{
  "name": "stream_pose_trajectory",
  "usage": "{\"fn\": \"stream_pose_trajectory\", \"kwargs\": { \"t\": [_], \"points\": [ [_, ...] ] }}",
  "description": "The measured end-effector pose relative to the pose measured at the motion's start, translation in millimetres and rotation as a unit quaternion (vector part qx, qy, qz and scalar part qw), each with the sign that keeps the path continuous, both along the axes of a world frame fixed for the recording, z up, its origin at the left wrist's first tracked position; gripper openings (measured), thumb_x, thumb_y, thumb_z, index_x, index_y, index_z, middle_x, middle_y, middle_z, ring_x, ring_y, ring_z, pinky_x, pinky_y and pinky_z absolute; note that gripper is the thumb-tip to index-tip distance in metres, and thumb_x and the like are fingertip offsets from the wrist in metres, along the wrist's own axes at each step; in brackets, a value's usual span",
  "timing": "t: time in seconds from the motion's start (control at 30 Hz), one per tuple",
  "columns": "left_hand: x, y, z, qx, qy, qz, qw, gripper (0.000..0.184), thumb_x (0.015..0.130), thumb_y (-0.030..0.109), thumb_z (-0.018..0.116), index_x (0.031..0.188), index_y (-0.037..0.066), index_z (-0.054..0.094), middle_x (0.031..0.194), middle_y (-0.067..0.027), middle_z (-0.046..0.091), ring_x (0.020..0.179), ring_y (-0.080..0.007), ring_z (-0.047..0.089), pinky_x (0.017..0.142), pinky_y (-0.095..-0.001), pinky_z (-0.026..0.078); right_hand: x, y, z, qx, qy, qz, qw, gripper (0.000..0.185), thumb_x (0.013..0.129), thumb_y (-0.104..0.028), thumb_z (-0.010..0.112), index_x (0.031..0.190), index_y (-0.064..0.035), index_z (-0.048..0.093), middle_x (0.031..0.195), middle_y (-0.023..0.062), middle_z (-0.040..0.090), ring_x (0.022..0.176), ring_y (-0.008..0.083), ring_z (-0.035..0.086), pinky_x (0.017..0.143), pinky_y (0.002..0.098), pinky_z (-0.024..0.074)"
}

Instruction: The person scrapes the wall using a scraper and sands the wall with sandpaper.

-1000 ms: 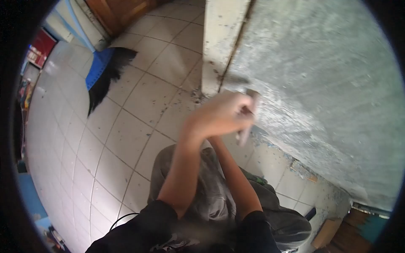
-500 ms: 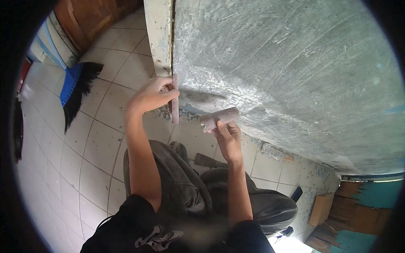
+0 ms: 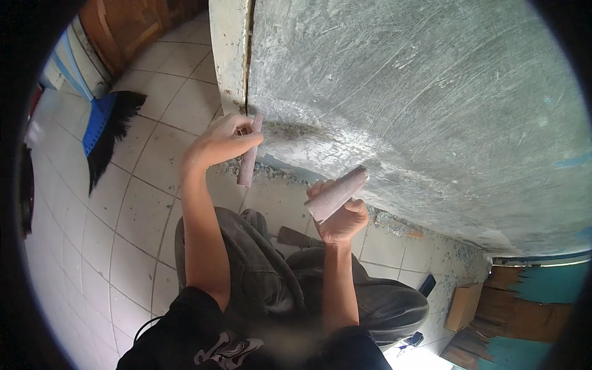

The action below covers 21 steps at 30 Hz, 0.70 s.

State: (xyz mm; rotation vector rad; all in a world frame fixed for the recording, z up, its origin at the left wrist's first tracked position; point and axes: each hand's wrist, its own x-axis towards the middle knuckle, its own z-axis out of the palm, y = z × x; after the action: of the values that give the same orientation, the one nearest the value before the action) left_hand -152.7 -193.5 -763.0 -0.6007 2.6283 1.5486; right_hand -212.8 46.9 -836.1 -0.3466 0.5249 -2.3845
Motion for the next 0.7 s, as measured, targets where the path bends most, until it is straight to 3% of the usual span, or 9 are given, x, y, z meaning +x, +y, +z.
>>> {"fn": "stream_pose_trajectory", "kwargs": {
  "t": [0.1, 0.23, 0.33, 0.43, 0.5, 0.53, 0.57, 0.67, 0.7],
  "points": [
    [0, 2, 2, -0.008, -0.008, 0.005, 1.0, 0.03, 0.073, 0.024, 0.055, 0.078, -0.006, 0.057, 0.074, -0.0129, 0.06, 0.069, -0.0189, 0.056, 0.067, -0.0339, 0.043, 7, -2, 11, 0.07, -0.018, -0.023, 0.997, 0.033, 0.061, -0.02, 0.056, 0.089, -0.0031, 0.058, 0.075, 0.0101, 0.058, 0.084, 0.0254, 0.051, 0.081, 0.0378, 0.0398],
    [1, 1, 1, -0.009, -0.007, 0.018, 1.0, 0.031, 0.073, 0.024, 0.055, 0.079, -0.006, 0.057, 0.075, -0.0142, 0.06, 0.07, -0.0198, 0.056, 0.066, -0.0343, 0.043, 2, 3, -1, 0.06, -0.001, -0.019, 0.998, 0.039, 0.061, -0.02, 0.055, 0.097, -0.0034, 0.058, 0.086, 0.0118, 0.061, 0.09, 0.0283, 0.053, 0.083, 0.04, 0.0409],
    [1, 1, 1, -0.012, -0.013, 0.017, 1.0, 0.031, 0.073, 0.025, 0.056, 0.079, -0.006, 0.057, 0.075, -0.0148, 0.061, 0.07, -0.0201, 0.057, 0.066, -0.0343, 0.043, 5, -1, 7, 0.093, -0.063, -0.052, 0.992, 0.04, 0.066, -0.019, 0.054, 0.102, -0.004, 0.057, 0.092, 0.013, 0.062, 0.095, 0.0304, 0.055, 0.084, 0.0427, 0.0424],
    [0, 0, -1, -0.004, -0.017, 0.014, 1.0, 0.031, 0.073, 0.025, 0.056, 0.08, -0.006, 0.058, 0.076, -0.0156, 0.061, 0.07, -0.0209, 0.057, 0.066, -0.0345, 0.044, 4, -8, 7, 0.139, -0.059, -0.088, 0.985, 0.031, 0.078, -0.015, 0.052, 0.106, -0.0017, 0.053, 0.095, 0.0125, 0.061, 0.091, 0.0254, 0.058, 0.08, 0.0382, 0.0458],
    [0, -1, -3, 0.005, -0.016, 0.01, 1.0, 0.031, 0.074, 0.025, 0.056, 0.08, -0.006, 0.058, 0.076, -0.0161, 0.061, 0.07, -0.0217, 0.058, 0.067, -0.0347, 0.044, -4, -6, -9, 0.342, 0.167, -0.131, 0.915, 0.022, 0.087, -0.013, 0.051, 0.103, 0.0011, 0.055, 0.097, 0.0112, 0.061, 0.087, 0.0165, 0.059, 0.075, 0.0296, 0.0472],
    [0, 0, -5, -0.006, -0.008, 0.016, 1.0, 0.031, 0.074, 0.024, 0.056, 0.081, -0.006, 0.059, 0.077, -0.0165, 0.062, 0.071, -0.0225, 0.059, 0.067, -0.0351, 0.044, -7, -8, -10, 0.385, 0.202, -0.168, 0.885, 0.019, 0.087, -0.014, 0.058, 0.096, 0.0033, 0.059, 0.088, 0.0087, 0.064, 0.078, 0.0109, 0.06, 0.069, 0.0237, 0.0472],
    [0, 0, -6, -0.017, -0.001, 0.023, 1.0, 0.031, 0.074, 0.024, 0.056, 0.081, -0.006, 0.059, 0.077, -0.0169, 0.062, 0.072, -0.0234, 0.059, 0.068, -0.0354, 0.044, -12, -8, -9, 0.384, 0.202, -0.166, 0.885, 0.019, 0.087, -0.014, 0.058, 0.096, 0.0033, 0.059, 0.088, 0.0087, 0.064, 0.078, 0.0109, 0.06, 0.069, 0.0237, 0.0472],
    [-2, -2, -7, -0.016, -0.02, 0.023, 0.999, 0.031, 0.075, 0.024, 0.056, 0.083, -0.006, 0.06, 0.079, -0.0173, 0.063, 0.073, -0.0244, 0.06, 0.069, -0.0357, 0.045, -32, -5, 7, 0.544, 0.364, -0.251, 0.713, 0.017, 0.083, -0.011, 0.065, 0.086, 0.0054, 0.063, 0.077, 0.0078, 0.066, 0.069, 0.0112, 0.06, 0.066, 0.0248, 0.0474],
    [-2, -1, -7, -0.016, -0.023, 0.023, 0.999, 0.031, 0.075, 0.024, 0.056, 0.083, -0.006, 0.06, 0.079, -0.0173, 0.063, 0.073, -0.0244, 0.06, 0.069, -0.0357, 0.045, -38, -11, 8, 0.478, 0.393, -0.283, 0.733, 0.018, 0.082, -0.012, 0.066, 0.086, 0.0053, 0.064, 0.076, 0.0089, 0.067, 0.067, 0.0131, 0.063, 0.064, 0.0255, 0.0485]
  ]
}}
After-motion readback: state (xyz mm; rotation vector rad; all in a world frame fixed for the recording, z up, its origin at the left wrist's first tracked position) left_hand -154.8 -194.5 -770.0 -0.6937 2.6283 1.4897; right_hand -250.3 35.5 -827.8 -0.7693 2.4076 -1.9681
